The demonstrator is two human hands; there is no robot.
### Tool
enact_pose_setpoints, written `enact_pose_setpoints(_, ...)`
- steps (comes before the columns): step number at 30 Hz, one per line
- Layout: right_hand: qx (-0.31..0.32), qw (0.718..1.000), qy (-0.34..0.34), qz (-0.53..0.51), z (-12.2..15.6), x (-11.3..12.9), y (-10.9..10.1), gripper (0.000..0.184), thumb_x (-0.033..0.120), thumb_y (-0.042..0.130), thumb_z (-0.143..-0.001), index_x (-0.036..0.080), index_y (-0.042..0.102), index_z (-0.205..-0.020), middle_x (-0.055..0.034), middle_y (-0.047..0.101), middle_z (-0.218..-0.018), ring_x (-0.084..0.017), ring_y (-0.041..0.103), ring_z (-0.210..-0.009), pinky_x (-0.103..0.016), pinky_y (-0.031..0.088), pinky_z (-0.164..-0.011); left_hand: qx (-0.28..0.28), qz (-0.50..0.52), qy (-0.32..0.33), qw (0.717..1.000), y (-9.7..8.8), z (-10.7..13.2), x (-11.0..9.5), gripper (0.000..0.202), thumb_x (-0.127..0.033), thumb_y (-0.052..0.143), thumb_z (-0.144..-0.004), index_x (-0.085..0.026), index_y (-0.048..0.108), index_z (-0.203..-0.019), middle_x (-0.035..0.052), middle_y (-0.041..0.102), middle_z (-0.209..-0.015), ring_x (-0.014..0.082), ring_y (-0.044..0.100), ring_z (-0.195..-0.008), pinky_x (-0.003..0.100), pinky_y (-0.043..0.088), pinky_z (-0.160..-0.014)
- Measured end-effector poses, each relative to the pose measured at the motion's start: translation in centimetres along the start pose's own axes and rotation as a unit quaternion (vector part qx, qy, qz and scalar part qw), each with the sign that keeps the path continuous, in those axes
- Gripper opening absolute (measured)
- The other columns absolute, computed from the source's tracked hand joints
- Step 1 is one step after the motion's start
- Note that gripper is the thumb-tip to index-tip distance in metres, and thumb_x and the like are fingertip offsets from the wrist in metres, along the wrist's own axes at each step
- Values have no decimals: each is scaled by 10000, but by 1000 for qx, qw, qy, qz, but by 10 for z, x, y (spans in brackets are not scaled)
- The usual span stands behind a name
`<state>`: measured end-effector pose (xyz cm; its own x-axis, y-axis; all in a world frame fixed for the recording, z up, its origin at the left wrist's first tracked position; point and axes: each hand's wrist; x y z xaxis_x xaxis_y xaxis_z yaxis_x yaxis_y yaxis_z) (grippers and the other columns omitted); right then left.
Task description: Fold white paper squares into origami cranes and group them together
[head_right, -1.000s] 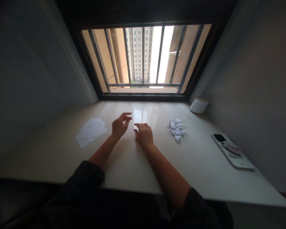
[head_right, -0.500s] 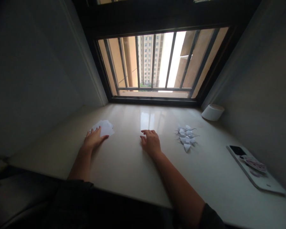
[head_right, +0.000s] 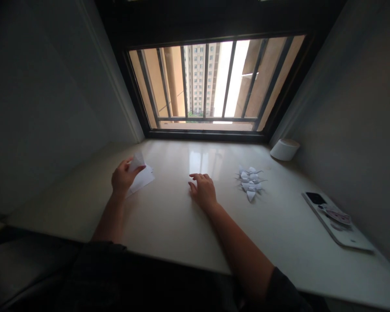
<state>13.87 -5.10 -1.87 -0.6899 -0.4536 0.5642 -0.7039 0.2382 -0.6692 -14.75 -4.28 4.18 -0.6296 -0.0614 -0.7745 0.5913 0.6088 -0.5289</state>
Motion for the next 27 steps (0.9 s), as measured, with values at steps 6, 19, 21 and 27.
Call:
enact_pose_setpoints(6,-55,989,6,-136,-4,4,-3,448,420,649,-756,234,537,-1148,-75,649,-989,-234,582,-893,-404,458,-820,197,464,-183,844,62,20,-70,515,-366,817,-513,-200,640,-967,58,667,-981,180,629,-831,279,491,-702)
enact_pose_setpoints(19,-95,968,70,-221,-7,8,-5,289,498,670,-693,220,606,-738,-26,649,-841,-187,613,-780,-336,489,-740,250,559,-235,755,135,84,-77,409,-355,821,-533,-135,654,-836,52,648,-849,164,607,-771,280,462,-679)
enact_pose_setpoints(21,-93,966,63,-231,-7,5,-5,275,488,652,-714,216,623,-688,-30,649,-830,-188,608,-799,-329,485,-743,267,559,-235,749,135,83,-74,398,-360,811,-554,-140,653,-847,49,647,-859,161,606,-781,288,466,-702)
enact_pose_setpoints(27,-95,915,160,-358,-13,-10,-3,308,501,697,-653,203,651,-718,-22,670,-730,-178,618,-690,-319,495,-692,320,543,-215,746,132,77,-73,383,-318,808,-568,-155,658,-882,52,659,-912,175,611,-867,352,453,-869)
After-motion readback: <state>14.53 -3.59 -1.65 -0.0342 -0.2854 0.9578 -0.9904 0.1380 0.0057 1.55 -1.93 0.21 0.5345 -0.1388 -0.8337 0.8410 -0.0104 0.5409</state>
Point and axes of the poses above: each hand's wrist, its own z-axis away from the middle knuckle, its own y-axis out of the palm, x = y × z
